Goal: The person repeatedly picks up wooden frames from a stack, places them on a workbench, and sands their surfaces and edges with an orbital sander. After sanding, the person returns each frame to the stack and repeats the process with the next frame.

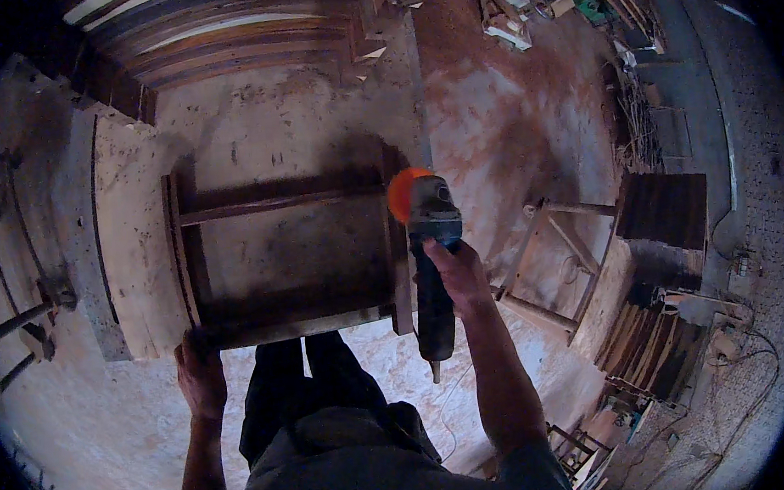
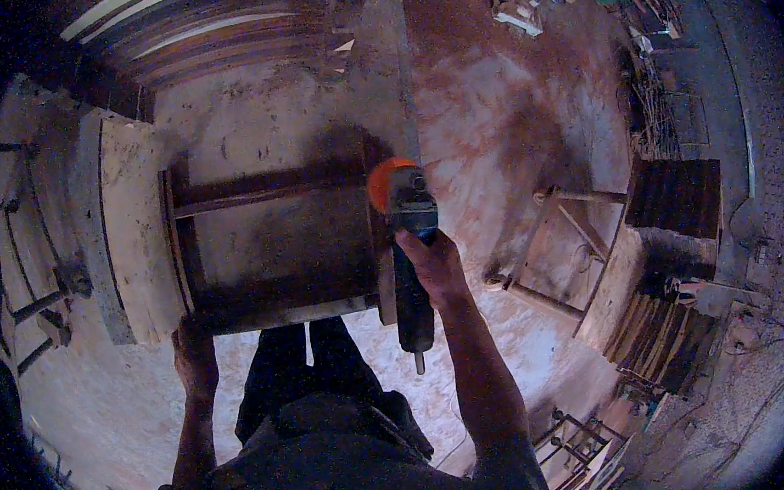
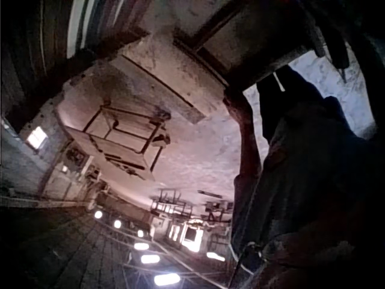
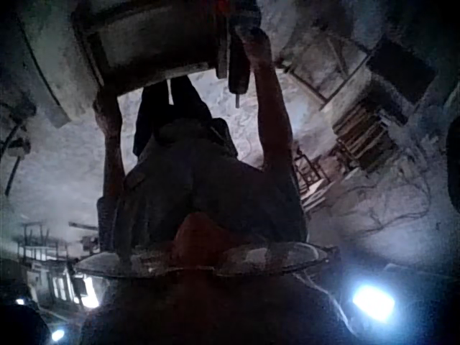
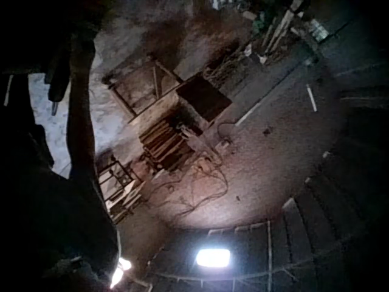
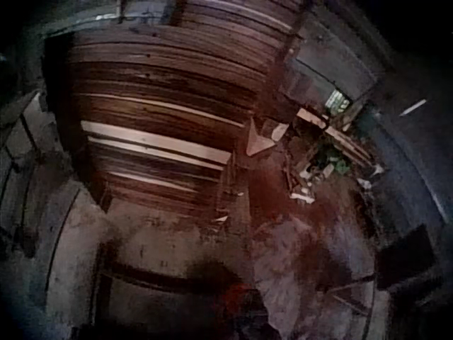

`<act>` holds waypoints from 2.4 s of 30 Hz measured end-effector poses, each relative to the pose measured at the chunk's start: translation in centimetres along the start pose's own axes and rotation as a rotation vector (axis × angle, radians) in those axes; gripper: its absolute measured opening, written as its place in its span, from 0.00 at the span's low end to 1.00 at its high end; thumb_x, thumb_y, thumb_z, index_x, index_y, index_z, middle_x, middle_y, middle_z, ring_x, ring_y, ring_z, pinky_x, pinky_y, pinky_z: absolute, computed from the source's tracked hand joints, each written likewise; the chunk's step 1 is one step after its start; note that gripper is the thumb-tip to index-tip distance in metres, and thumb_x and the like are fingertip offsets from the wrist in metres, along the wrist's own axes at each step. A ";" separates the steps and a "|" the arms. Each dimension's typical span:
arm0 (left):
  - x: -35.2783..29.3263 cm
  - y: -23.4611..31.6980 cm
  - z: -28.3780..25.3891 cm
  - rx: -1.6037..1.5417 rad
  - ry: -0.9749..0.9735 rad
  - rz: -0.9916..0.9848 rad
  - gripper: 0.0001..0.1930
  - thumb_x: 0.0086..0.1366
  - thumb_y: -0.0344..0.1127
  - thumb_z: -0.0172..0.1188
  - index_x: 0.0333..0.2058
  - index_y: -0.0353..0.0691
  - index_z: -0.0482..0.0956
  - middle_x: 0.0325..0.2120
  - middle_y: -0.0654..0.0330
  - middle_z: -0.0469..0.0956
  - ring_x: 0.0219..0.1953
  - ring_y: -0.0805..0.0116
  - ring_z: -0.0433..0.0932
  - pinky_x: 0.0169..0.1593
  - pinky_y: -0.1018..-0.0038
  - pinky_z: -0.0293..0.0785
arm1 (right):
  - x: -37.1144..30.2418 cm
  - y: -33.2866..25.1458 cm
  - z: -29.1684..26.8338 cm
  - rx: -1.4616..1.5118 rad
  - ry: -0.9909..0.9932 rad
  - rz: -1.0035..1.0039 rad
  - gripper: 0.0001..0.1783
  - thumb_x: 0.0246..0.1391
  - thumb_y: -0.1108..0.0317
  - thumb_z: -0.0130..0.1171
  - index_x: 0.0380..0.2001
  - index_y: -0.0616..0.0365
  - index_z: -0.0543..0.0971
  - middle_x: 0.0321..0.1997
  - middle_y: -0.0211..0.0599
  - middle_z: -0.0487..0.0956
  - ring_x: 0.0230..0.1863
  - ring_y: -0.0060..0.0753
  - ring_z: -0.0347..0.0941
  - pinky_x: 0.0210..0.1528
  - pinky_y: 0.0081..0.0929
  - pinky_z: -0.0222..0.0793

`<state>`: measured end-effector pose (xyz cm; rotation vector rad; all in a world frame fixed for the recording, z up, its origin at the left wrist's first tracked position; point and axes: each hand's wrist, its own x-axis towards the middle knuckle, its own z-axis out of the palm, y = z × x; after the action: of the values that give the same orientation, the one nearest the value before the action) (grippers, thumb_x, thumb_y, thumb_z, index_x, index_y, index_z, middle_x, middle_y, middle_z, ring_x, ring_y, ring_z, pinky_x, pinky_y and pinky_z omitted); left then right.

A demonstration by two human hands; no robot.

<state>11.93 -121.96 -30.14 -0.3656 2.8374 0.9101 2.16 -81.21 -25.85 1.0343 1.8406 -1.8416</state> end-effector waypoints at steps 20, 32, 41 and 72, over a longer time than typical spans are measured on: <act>-3.3 -3.4 -0.2 -0.285 -0.066 -0.331 0.19 0.64 0.35 0.59 0.53 0.36 0.76 0.42 0.48 0.78 0.45 0.53 0.79 0.48 0.62 0.76 | -3.9 1.0 15.1 -0.517 -0.230 -0.338 0.26 0.50 0.51 0.66 0.44 0.60 0.79 0.40 0.44 0.82 0.43 0.42 0.79 0.46 0.39 0.73; -3.7 -4.2 -0.6 -0.743 -0.178 -0.579 0.21 0.66 0.34 0.57 0.56 0.33 0.73 0.46 0.50 0.81 0.49 0.64 0.79 0.54 0.69 0.72 | -2.5 -0.9 25.1 -0.729 -0.359 -0.311 0.30 0.45 0.45 0.67 0.39 0.63 0.79 0.35 0.49 0.82 0.38 0.49 0.81 0.41 0.42 0.74; -4.2 -5.8 -0.4 -0.979 -0.243 -0.558 0.22 0.67 0.33 0.54 0.58 0.33 0.71 0.47 0.54 0.80 0.50 0.68 0.77 0.54 0.71 0.72 | -6.0 0.4 20.5 -0.745 -0.500 -0.262 0.28 0.46 0.51 0.69 0.44 0.60 0.78 0.39 0.45 0.82 0.42 0.44 0.80 0.46 0.38 0.73; 4.4 7.2 8.6 0.452 -0.304 0.716 0.12 0.56 0.37 0.60 0.37 0.38 0.78 0.42 0.49 0.74 0.47 0.51 0.74 0.49 0.56 0.73 | -18.9 7.4 -7.8 0.050 0.222 -0.064 0.22 0.52 0.60 0.64 0.44 0.65 0.75 0.34 0.35 0.79 0.29 0.27 0.76 0.34 0.28 0.74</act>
<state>6.28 -112.09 -34.02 0.8062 2.7623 0.3163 22.01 -79.26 -17.27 1.2559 1.9815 -1.8826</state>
